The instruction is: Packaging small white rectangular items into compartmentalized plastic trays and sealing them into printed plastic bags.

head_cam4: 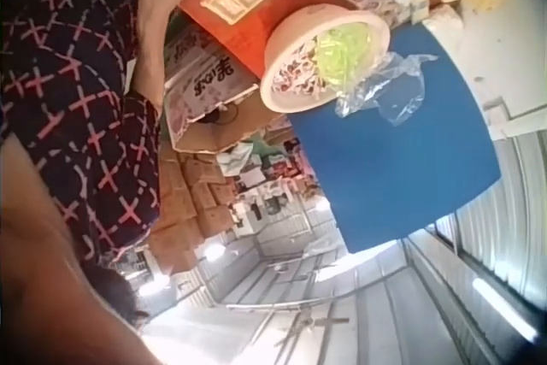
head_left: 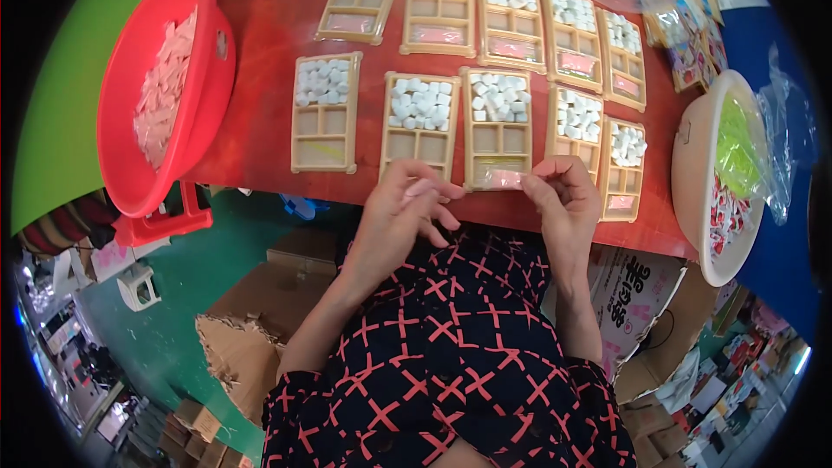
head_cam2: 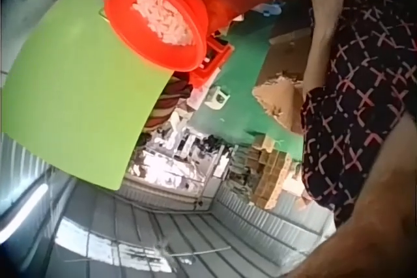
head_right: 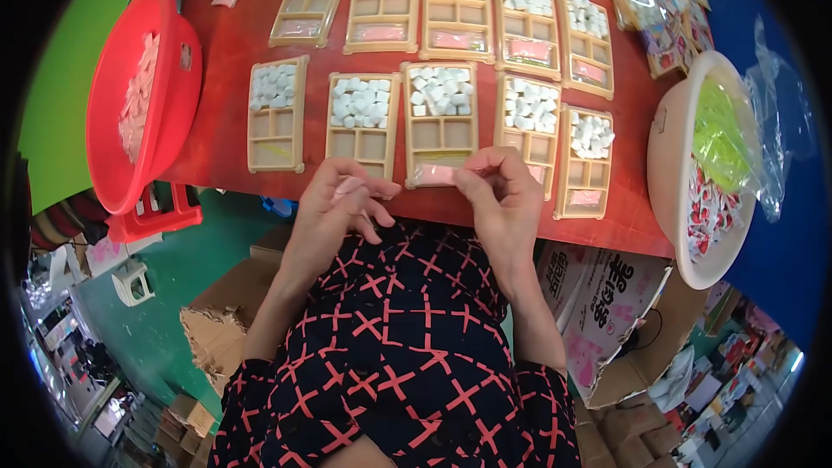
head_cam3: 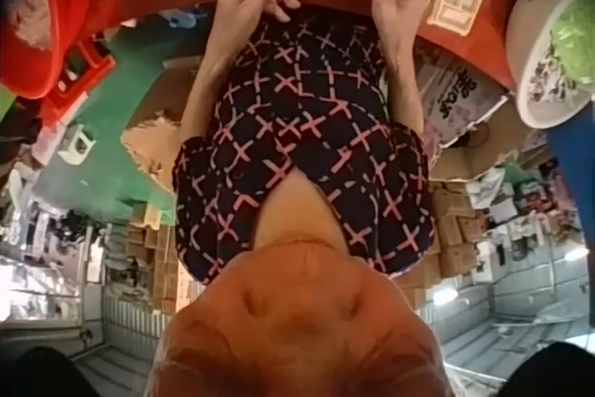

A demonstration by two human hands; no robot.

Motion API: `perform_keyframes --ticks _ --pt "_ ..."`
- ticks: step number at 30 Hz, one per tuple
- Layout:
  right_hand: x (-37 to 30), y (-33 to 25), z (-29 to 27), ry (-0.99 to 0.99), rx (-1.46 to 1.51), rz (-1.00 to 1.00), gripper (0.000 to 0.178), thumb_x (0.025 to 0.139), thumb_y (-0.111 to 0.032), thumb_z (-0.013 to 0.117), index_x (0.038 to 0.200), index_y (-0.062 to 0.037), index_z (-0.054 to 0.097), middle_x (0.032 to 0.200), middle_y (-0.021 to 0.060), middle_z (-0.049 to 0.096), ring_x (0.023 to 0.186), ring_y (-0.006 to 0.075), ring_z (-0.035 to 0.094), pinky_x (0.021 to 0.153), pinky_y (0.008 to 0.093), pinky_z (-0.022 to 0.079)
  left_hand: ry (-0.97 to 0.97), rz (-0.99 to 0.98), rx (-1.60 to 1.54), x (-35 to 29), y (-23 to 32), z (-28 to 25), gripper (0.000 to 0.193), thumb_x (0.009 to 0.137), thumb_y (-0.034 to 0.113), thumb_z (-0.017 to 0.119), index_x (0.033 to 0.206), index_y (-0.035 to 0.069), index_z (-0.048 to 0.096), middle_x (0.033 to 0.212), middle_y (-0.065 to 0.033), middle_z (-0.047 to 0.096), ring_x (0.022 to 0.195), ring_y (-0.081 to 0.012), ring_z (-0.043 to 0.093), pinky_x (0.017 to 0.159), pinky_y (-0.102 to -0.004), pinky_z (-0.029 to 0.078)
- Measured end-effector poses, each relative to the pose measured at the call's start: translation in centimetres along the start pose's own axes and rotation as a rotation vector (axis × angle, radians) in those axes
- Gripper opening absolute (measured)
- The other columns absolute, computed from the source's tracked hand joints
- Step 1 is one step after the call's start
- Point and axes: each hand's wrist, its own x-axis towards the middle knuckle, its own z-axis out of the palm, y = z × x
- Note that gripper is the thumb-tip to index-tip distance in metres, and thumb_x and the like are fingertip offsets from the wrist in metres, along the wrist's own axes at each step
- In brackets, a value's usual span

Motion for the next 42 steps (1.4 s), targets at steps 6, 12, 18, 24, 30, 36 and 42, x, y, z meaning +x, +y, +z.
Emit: perform_keyframes --ticks 6,12,18,24,30,36,42 --pt "-0.1 0.6 1.9 0.114 -0.729 -0.376 0.009 0.075 0.001 0.059 0.083 -0.0018 0.056 0.072 0.0023 0.054 0.054 0.0057 0.042 0.049 0.0205 0.035 -0.050 -0.087 -0.141 -0.6 0.3 -1.1 0.035 0.086 0.001 0.038 0.118 0.003 0.024 0.095 -0.0201 0.057 0.061 -0.0137 0.057 0.044 -0.0182 0.045" --pt "-0.2 -1.2 5.8 -0.463 -0.510 -0.449 0.008 0.075 0.004 0.056 0.081 -0.0002 0.054 0.072 0.0035 0.055 0.064 0.0088 0.050 0.056 0.0210 0.040 -0.150 -0.091 0.023 -1.5 1.1 -1.7 0.047 0.083 -0.004 0.041 0.125 0.003 0.020 0.093 -0.0154 0.057 0.058 -0.0106 0.054 0.041 -0.0170 0.040" --pt "-0.1 0.0 7.3 -0.267 -0.153 -0.069 0.002 0.081 0.002 0.051 0.081 0.0014 0.054 0.072 0.0007 0.053 0.064 0.0055 0.049 0.057 0.0187 0.039 0.139 0.105 -0.355 -3.9 -1.1 -5.4 0.028 0.084 -0.002 0.044 0.111 0.001 0.037 0.101 -0.0192 0.056 0.075 -0.0169 0.060 0.048 -0.0172 0.043" --pt "-0.6 -0.5 8.5 -0.122 -0.754 -0.640 0.012 0.077 0.004 0.055 0.088 0.0033 0.054 0.077 0.0011 0.056 0.064 0.0072 0.050 0.054 0.0196 0.041 0.212 0.320 -0.688 -3.7 -0.8 -5.1 0.019 0.086 0.003 0.048 0.104 0.002 0.041 0.108 -0.0210 0.054 0.098 -0.0259 0.057 0.045 -0.0168 0.042" --pt "-0.6 -2.8 11.9 -0.621 -0.027 0.107 0.009 0.081 0.000 0.052 0.090 0.0025 0.052 0.075 0.0035 0.057 0.064 0.0065 0.052 0.058 0.0190 0.042 0.185 0.490 -0.793 -3.0 -1.0 -4.8 0.018 0.085 -0.004 0.044 0.101 0.004 0.041 0.109 -0.0201 0.054 0.100 -0.0255 0.056 0.043 -0.0168 0.043" --pt "0.2 -3.4 14.9 -0.683 -0.303 -0.186 0.007 0.079 0.001 0.053 0.086 0.0017 0.053 0.065 0.0065 0.057 0.056 0.0088 0.052 0.050 0.0213 0.042 0.324 0.692 -0.602 -3.3 0.1 -6.6 0.017 0.088 0.000 0.042 0.105 0.001 0.041 0.126 -0.0204 0.040 0.107 -0.0251 0.051 0.052 -0.0183 0.048" --pt "3.1 -1.1 17.3 -0.429 -0.528 -0.505 0.007 0.080 -0.005 0.055 0.085 -0.0008 0.054 0.065 0.0091 0.055 0.052 0.0182 0.052 0.049 0.0282 0.043 0.806 0.660 0.094 -3.8 -0.3 -11.3 0.018 0.084 -0.003 0.044 0.100 0.001 0.048 0.122 -0.0145 0.042 0.105 -0.0181 0.048 0.072 -0.0229 0.044"
